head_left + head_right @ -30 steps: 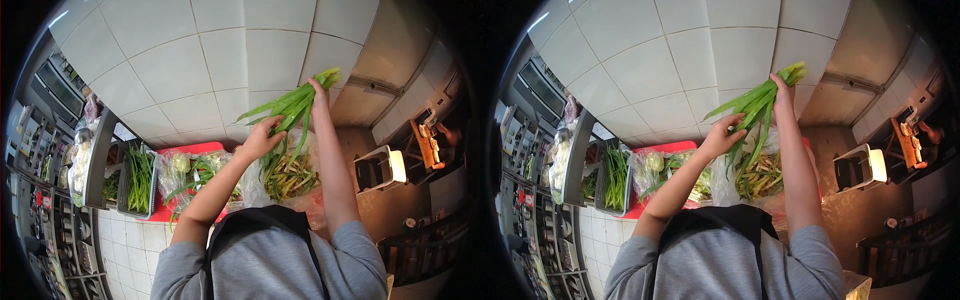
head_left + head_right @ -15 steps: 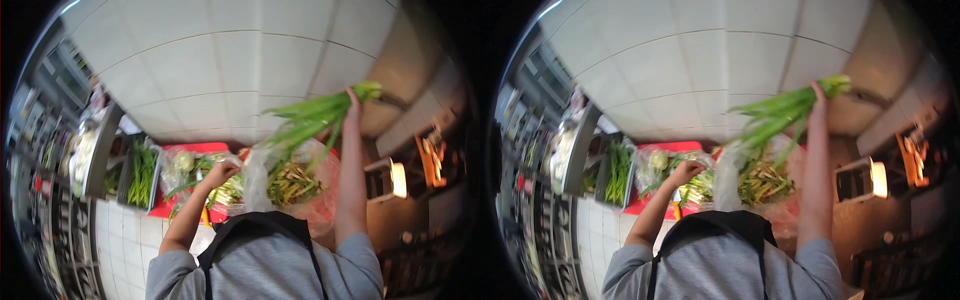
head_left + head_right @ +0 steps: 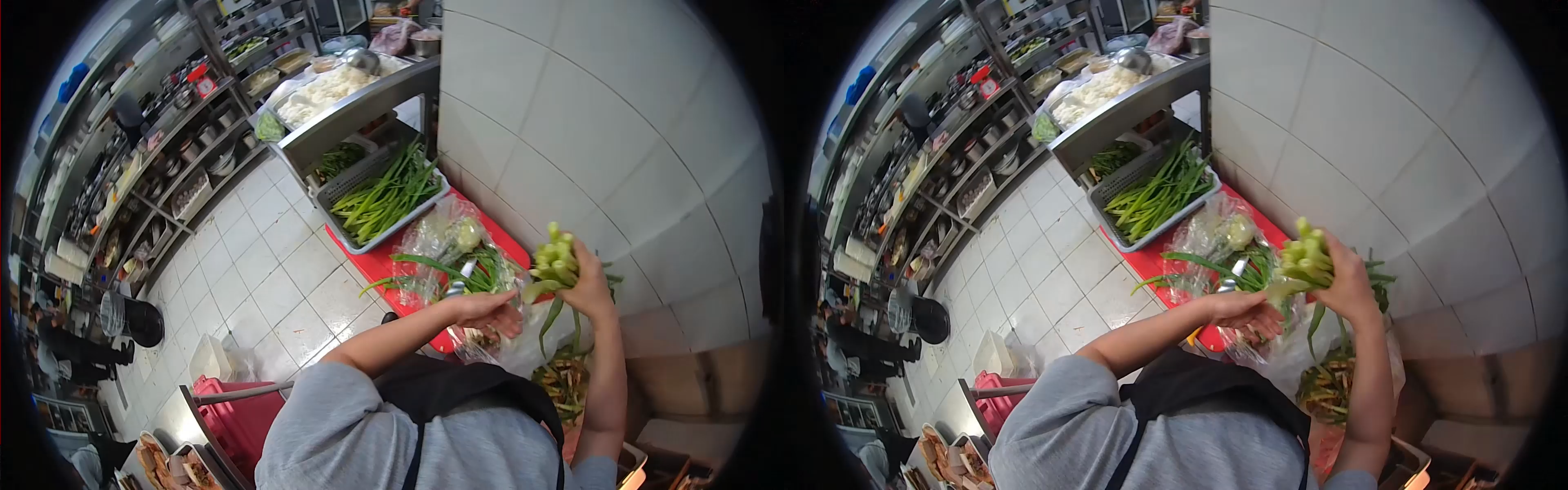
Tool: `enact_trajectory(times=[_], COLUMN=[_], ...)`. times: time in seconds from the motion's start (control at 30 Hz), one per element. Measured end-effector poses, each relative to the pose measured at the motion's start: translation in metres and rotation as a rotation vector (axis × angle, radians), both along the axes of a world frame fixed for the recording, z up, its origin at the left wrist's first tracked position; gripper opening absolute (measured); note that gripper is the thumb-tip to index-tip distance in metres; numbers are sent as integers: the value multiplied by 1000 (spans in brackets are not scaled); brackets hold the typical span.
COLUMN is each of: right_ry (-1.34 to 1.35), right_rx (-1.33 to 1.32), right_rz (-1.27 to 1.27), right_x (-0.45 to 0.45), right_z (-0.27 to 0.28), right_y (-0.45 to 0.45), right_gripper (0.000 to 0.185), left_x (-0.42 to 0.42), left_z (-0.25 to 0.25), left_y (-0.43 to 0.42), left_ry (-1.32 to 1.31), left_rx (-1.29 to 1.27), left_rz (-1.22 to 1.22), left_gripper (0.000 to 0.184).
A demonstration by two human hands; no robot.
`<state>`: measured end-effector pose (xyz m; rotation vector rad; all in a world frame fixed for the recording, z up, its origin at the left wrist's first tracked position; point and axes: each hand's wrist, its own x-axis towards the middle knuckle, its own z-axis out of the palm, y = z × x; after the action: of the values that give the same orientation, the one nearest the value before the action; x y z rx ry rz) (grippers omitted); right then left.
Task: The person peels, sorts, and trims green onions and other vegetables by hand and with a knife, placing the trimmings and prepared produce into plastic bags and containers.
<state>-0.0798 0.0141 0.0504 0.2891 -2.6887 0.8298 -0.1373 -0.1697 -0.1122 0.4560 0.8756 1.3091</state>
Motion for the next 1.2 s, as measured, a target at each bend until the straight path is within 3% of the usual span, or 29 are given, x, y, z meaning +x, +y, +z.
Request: enact_trajectory(times=[0.13,0.2,0.33,0.4,0.47,0.5,0.53,0.57,0.63,0.67,0.73,0.8,0.9,1.0,1.1,1.13,1.2], right_ry=[103,101,127,-64,129,-253,-339,-406,-455,-393,-275,-348,-472,-679,-879,-881,-886], right_rx=[220,309,511,632,707,892,927,835,585,427,278,119,112,247,171,157,134], right_rz=[253,358,534,586,517,537,508,542,610,583,481,317,103,-18,-168,-216,-332], right_x=[-106,-161,-272,-318,-356,-353,-355,-350,-327,-309,-283,-255,-202,-144,-97,-81,-52], right_z=[9,8,-47,-92,-183,-161,-187,-196,-223,-230,-258,-244,-266,-279,-277,-282,-296], right_y=[-64,-104,-185,-227,-257,-278,-294,-306,-322,-322,-309,-281,-225,-178,-156,-157,-156], right_gripper=[65,63,55,55,71,96,117,119,107,82,49,41,34,28,25,24,24], left_x=[-51,-75,-113,-129,-146,-154,-161,-172,-190,-199,-222,-246,-272,-301,-310,-308,-312], left_z=[-43,-81,-80,-84,-90,-93,-99,-104,-117,-152,-142,-158,-137,-162,-215,-215,-213], left_y=[-96,-147,-233,-260,-276,-280,-283,-283,-284,-289,-286,-284,-263,-249,-249,-253,-256], left_ry=[-144,-141,-186,-188,-136,-105,-39,100,375,582,945,1206,1584,1661,1466,1410,1372], left_rx=[-226,-220,-339,-357,-453,-499,-562,-601,-671,-704,-722,-772,-901,-883,-1022,-1107,-1170], left_rz=[226,326,494,537,532,525,541,536,534,577,697,728,783,525,287,93,-1], left_gripper=[70,59,52,49,49,48,47,45,40,32,29,35,51,71,80,85,89])
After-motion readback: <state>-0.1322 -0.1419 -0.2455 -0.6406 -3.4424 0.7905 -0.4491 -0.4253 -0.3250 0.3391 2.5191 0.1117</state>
